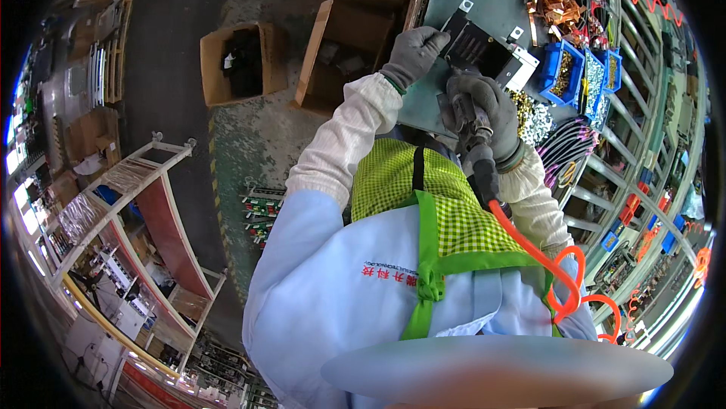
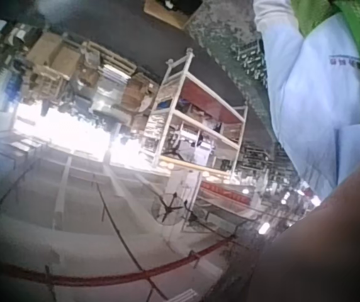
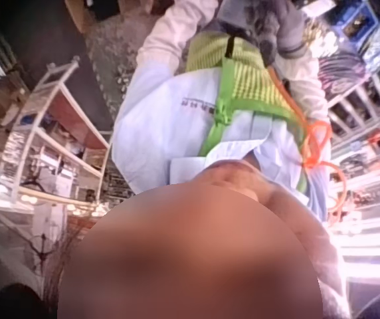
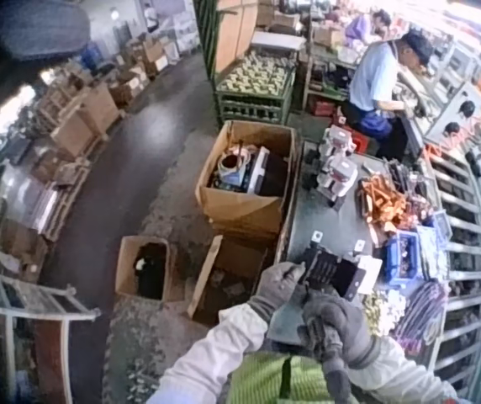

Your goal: Assembling black plastic industrial components using a pneumatic screwdriver and organizing them into boxes.

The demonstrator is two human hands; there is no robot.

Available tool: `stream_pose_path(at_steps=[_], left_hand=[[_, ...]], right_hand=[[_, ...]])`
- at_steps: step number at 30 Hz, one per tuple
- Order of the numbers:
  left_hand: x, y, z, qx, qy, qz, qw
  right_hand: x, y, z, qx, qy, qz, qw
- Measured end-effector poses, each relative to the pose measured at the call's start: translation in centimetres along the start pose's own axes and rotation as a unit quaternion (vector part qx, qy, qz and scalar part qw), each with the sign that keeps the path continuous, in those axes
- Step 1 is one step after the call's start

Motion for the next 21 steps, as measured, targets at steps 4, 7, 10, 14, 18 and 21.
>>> stream_pose_path(at_steps=[4, 7, 10, 14, 18, 21], left_hand=[[-0.1, -0.2, 0.2, -0.015, -0.019, -0.027, 0.999], [-0.2, 0.4, 0.1, -0.003, -0.008, 0.021, 1.0], [-0.1, 0.2, 0.0, -0.021, -0.007, 0.008, 1.0], [-0.7, 1.2, -0.2, -0.108, 0.025, 0.073, 0.991], [-3.6, 3.8, 1.0, -0.416, -0.074, 0.198, 0.884], [-7.2, 6.1, 1.3, -0.578, -0.172, 0.29, 0.743]], right_hand=[[0.1, 0.3, -0.1, -0.002, -0.009, 0.01, 1.0], [0.2, 0.2, 0.0, -0.012, 0.0, -0.01, 1.0], [0.1, -0.3, 0.3, 0.015, -0.02, -0.032, 0.999], [0.1, -0.5, 0.2, 0.026, -0.02, -0.001, 0.999], [-0.7, -1.8, 0.9, 0.107, -0.023, -0.08, 0.991], [-1.5, -2.3, 2.6, 0.14, 0.005, -0.097, 0.985]])
Point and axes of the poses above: each hand's wrist, its own x-axis towards the middle knuckle, its own z-axis out of the back of the hand, y = z × x, the point moved 7 cm from there along x, towards the middle knuckle, and after that the axes turned 10 degrees about -z, right-handed, at the moved point
